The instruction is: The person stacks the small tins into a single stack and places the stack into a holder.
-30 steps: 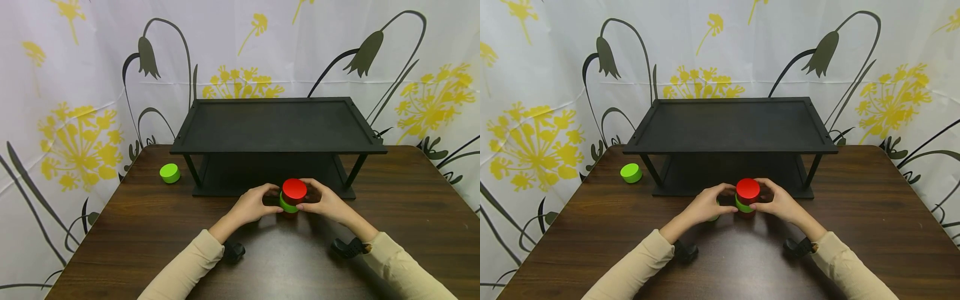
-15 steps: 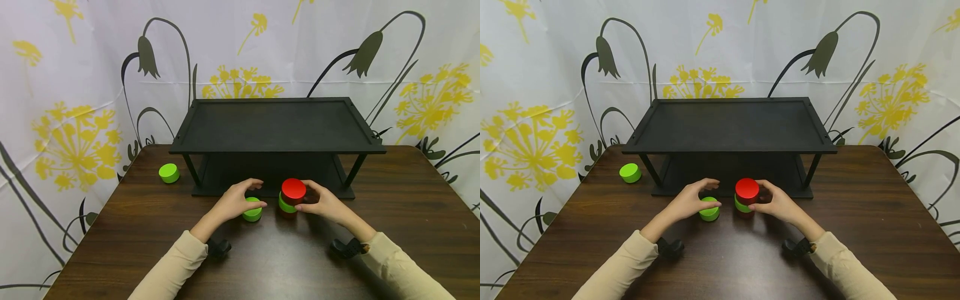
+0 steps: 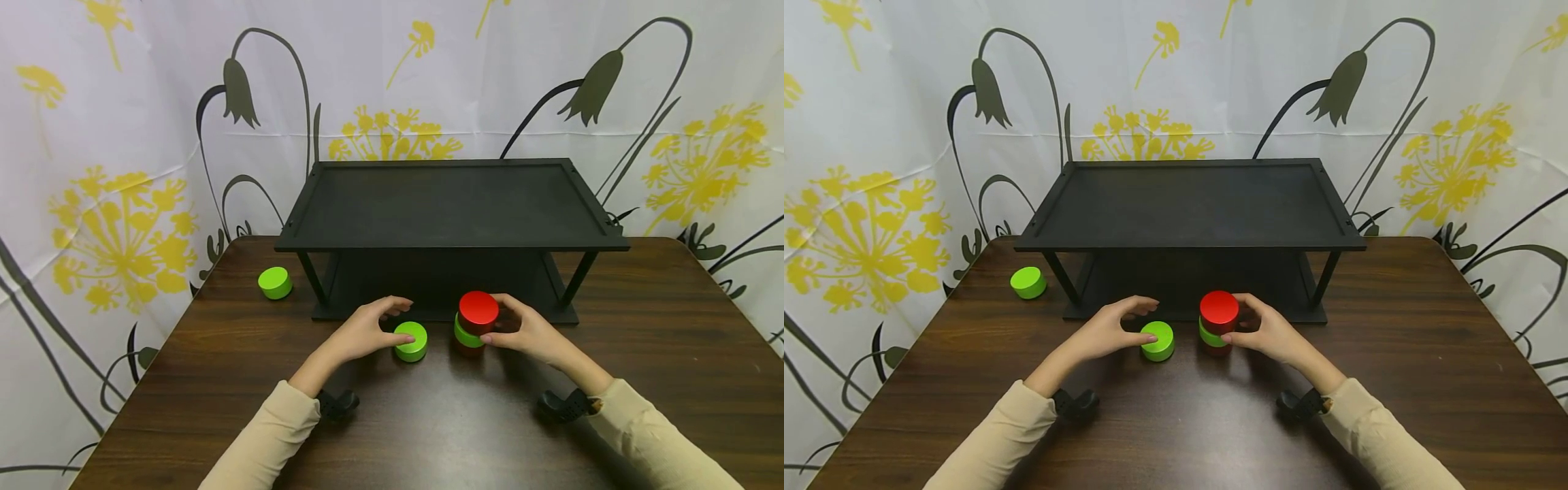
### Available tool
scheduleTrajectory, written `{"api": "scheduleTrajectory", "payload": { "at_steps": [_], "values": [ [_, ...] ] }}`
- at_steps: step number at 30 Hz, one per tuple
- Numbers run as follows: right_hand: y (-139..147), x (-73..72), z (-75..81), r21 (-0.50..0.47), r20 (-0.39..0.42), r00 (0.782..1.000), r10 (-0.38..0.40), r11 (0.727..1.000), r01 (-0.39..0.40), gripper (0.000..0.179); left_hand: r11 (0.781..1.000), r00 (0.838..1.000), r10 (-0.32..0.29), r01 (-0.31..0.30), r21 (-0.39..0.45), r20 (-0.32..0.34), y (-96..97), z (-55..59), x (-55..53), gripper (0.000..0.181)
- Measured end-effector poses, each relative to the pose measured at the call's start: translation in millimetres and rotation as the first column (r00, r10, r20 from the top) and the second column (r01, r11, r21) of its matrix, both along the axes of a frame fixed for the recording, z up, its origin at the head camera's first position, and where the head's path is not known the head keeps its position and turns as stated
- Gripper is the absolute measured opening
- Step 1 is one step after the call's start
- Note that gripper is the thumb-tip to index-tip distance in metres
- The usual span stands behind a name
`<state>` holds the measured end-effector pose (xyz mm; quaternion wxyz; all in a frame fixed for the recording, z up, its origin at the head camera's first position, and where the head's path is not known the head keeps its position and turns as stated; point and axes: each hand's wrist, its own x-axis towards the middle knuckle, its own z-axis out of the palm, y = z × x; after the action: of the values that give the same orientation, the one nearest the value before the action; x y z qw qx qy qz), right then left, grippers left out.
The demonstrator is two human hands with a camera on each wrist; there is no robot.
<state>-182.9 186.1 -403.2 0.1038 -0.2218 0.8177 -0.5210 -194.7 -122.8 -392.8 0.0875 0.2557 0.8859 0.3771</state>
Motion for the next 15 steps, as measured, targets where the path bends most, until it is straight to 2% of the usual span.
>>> {"api": "scheduleTrajectory", "payload": {
  "at_steps": [7, 15],
  "values": [
    [0, 0.2, -0.7, -0.01, -0.006, 1.0, 0.011, 1.0, -0.011, 0.062, 1.0, 0.997, -0.003, 0.002, 0.017, 0.072, -10.4, -5.7, 1.9, 0.061],
    [0, -0.6, -1.8, -0.013, -0.003, 1.0, 0.004, 1.0, -0.004, 0.062, 0.998, 0.99, -0.056, 0.052, 0.034, 0.128, -13.1, -12.5, 0.8, 0.064]
  ]
}}
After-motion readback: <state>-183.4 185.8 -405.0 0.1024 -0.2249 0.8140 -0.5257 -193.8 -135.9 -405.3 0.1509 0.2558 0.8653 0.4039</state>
